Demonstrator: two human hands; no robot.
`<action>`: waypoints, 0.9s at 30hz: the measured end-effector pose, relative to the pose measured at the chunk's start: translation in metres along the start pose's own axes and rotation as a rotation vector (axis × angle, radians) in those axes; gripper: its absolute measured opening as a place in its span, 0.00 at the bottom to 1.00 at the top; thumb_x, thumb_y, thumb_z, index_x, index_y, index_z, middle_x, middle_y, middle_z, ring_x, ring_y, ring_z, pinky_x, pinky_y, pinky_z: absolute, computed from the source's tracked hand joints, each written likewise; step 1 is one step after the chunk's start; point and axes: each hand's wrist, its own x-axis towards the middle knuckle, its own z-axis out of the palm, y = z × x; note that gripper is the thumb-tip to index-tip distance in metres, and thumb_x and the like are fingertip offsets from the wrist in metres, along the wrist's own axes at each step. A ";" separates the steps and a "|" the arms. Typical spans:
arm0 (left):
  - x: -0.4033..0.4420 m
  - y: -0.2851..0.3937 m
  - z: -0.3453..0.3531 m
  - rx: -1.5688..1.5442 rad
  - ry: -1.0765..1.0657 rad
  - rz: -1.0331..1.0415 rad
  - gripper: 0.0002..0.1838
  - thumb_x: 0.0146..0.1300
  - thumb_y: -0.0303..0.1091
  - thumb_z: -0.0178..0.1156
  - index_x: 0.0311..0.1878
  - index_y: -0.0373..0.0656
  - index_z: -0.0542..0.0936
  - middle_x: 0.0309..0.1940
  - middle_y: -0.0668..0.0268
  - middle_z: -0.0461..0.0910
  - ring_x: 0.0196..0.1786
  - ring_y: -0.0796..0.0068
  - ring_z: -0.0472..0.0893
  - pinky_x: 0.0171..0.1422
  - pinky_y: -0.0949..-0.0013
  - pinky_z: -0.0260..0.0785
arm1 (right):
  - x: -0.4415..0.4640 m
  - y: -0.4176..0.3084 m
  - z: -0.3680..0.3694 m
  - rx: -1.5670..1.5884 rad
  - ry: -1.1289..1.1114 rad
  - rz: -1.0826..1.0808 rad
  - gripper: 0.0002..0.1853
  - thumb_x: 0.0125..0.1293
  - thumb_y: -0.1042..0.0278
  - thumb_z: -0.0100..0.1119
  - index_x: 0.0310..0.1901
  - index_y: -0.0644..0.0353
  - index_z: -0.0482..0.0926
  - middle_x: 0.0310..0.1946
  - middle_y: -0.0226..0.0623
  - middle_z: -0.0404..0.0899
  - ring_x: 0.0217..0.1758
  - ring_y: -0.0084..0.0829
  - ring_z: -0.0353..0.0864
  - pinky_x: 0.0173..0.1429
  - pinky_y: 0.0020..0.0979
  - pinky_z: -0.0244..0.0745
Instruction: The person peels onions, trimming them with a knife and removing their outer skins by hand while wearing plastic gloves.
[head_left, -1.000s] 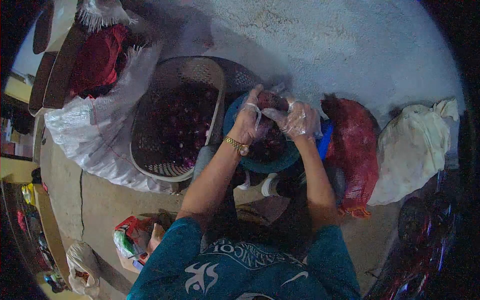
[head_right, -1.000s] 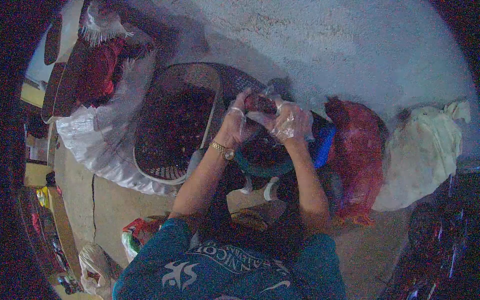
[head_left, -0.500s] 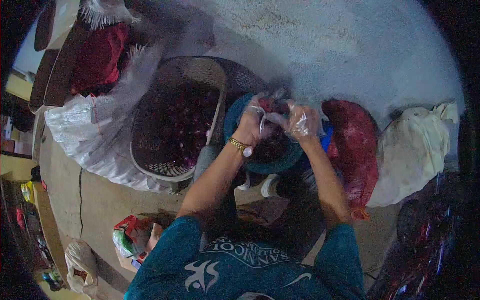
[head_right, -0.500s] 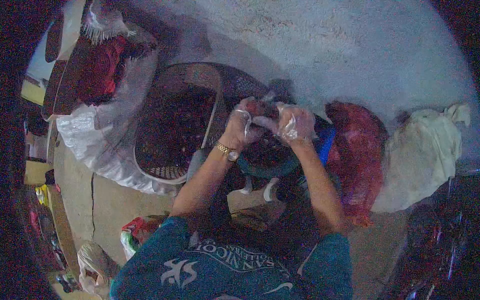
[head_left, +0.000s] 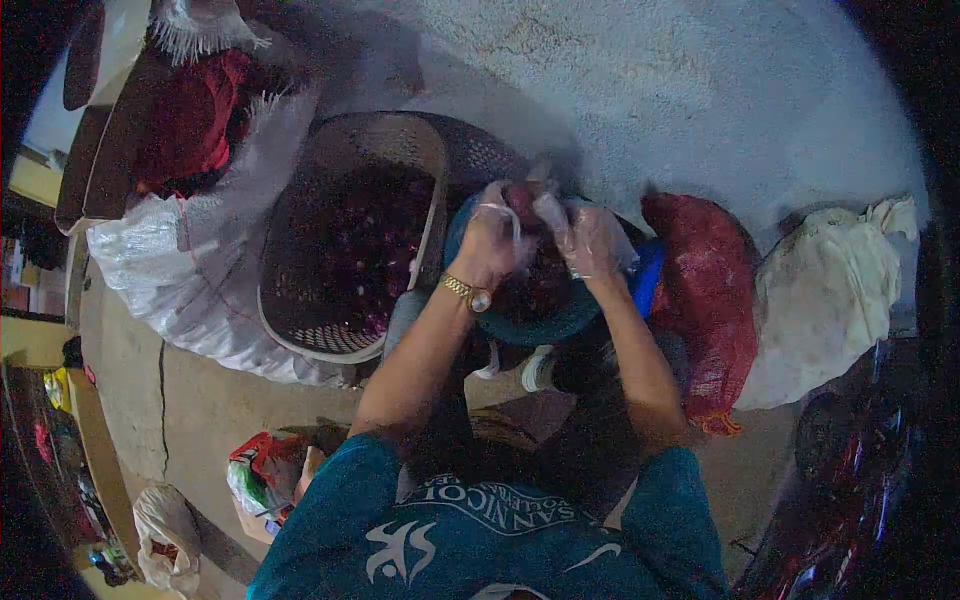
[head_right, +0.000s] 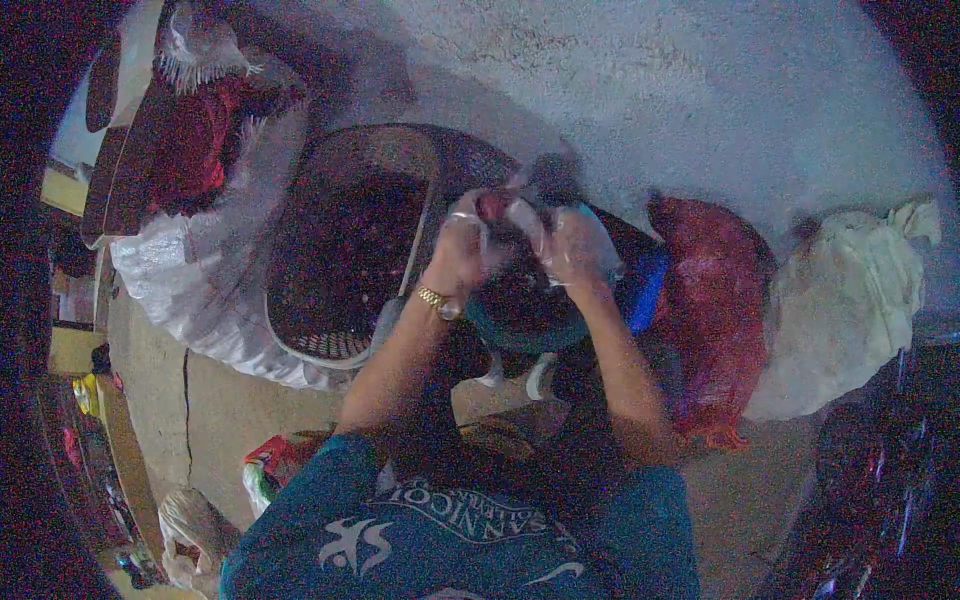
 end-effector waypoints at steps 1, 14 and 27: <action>0.001 -0.004 0.000 -0.001 -0.001 0.001 0.29 0.42 0.24 0.68 0.49 0.41 0.66 0.45 0.65 0.75 0.48 0.75 0.75 0.54 0.70 0.68 | 0.003 0.008 0.000 -0.051 0.038 -0.026 0.27 0.59 0.38 0.56 0.34 0.59 0.83 0.24 0.51 0.80 0.29 0.55 0.79 0.33 0.48 0.72; 0.011 -0.017 0.017 -0.912 0.352 -0.046 0.17 0.66 0.45 0.43 0.33 0.43 0.75 0.25 0.65 0.77 0.23 0.71 0.76 0.26 0.71 0.71 | -0.002 0.011 0.036 -0.197 0.114 -0.181 0.13 0.59 0.59 0.56 0.37 0.60 0.80 0.29 0.48 0.80 0.34 0.49 0.81 0.37 0.47 0.72; 0.012 0.002 0.025 -0.836 0.194 0.050 0.13 0.68 0.42 0.44 0.42 0.43 0.72 0.34 0.63 0.77 0.37 0.70 0.77 0.45 0.66 0.72 | -0.003 -0.020 -0.005 0.139 0.103 -0.088 0.25 0.62 0.41 0.54 0.37 0.60 0.83 0.27 0.52 0.81 0.31 0.51 0.81 0.33 0.44 0.72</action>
